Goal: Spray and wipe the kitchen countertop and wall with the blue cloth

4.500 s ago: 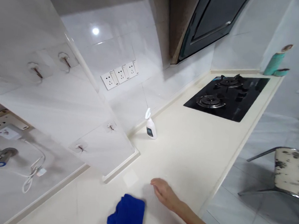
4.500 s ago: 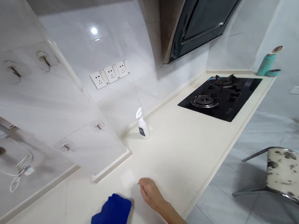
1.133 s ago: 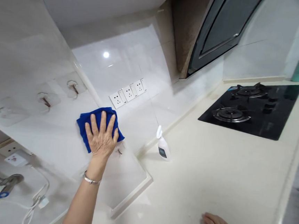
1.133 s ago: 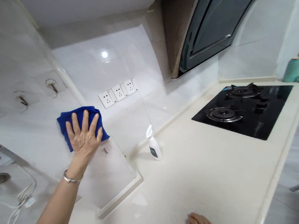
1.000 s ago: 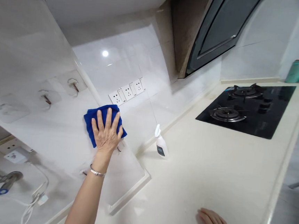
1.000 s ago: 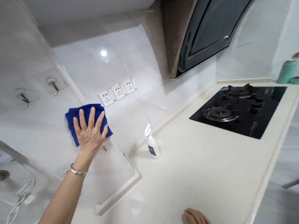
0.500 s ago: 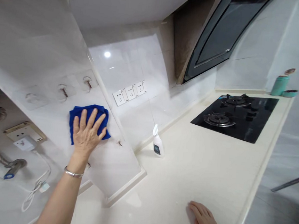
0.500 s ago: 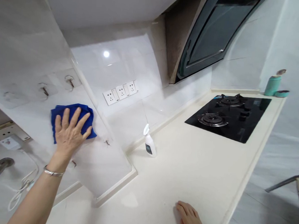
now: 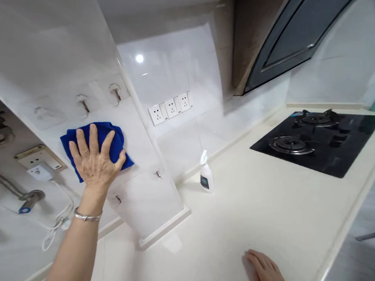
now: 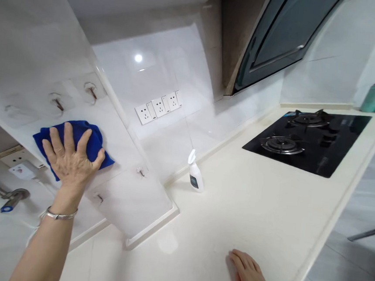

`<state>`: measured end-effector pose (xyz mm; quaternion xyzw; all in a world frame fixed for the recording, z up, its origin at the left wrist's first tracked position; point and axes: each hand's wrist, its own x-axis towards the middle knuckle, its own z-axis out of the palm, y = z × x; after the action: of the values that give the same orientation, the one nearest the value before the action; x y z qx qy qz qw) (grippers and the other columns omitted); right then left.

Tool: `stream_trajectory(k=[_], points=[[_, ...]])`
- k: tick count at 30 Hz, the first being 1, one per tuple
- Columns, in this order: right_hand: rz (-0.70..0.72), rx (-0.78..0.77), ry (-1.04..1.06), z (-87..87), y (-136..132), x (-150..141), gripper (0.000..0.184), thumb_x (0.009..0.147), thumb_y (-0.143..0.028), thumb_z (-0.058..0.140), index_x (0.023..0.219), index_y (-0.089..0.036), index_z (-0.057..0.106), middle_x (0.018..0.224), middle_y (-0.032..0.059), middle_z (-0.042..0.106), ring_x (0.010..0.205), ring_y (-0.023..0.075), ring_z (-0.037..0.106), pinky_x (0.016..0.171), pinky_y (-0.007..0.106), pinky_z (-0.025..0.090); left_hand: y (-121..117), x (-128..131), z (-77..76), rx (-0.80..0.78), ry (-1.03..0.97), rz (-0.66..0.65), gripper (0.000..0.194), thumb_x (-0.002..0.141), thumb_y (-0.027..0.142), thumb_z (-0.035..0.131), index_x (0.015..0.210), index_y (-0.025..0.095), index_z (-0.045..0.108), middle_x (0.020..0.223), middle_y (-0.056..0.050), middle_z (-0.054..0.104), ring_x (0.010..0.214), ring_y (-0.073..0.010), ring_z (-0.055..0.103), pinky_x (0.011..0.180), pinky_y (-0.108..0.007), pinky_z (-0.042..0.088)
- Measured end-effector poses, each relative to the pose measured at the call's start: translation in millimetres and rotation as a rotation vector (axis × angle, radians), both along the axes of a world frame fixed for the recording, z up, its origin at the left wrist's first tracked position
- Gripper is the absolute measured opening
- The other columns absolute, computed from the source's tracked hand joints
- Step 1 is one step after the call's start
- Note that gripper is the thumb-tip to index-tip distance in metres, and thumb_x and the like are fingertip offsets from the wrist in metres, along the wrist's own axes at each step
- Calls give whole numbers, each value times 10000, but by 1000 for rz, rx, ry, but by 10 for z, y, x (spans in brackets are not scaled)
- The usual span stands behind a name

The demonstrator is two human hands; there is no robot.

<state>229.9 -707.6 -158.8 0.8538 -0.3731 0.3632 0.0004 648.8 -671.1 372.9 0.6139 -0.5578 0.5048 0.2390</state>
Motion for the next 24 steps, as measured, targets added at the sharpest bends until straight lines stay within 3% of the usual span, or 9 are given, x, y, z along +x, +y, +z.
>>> stream_trajectory(k=[4,8,15,18,24], points=[[-7,28,20,-9,14,-10,416,869,-171,465,1252,-231,617,1269,71,673,1158,226,623,998,381,482,-153,-95,-70,-54,105,-22,762,825,429,645,1522,321,356,1705,-57,99,1555,-398,-32,1223,-695,-21],[-1,65,39,-60,15,-30,391,887,-194,468,1242,-239,623,1270,69,674,1163,229,620,1013,394,471,-249,-168,-89,-49,210,-30,682,845,430,614,1491,357,408,1707,-19,95,1549,-375,-122,1210,-690,-127],[-22,110,68,-90,47,-58,421,863,-163,449,1251,-218,603,1284,91,660,1176,246,609,1017,418,464,-377,-321,-211,-36,317,-59,610,895,425,546,1484,331,423,1709,-26,83,1535,-373,-179,1181,-706,-186],[-18,116,83,-89,56,-66,426,856,-153,453,1256,-214,588,1291,95,655,1188,253,603,1031,426,457,-411,-313,-361,-4,306,-64,618,906,408,535,1502,342,388,1708,-23,85,1538,-386,-148,1186,-718,-160],[-13,154,89,-58,66,-63,442,845,-152,455,1264,-212,583,1302,100,646,1196,257,598,1031,429,456,-457,-288,-821,16,284,-6,636,900,346,548,1508,376,364,1697,-13,139,1550,-361,-83,1227,-710,-55]])
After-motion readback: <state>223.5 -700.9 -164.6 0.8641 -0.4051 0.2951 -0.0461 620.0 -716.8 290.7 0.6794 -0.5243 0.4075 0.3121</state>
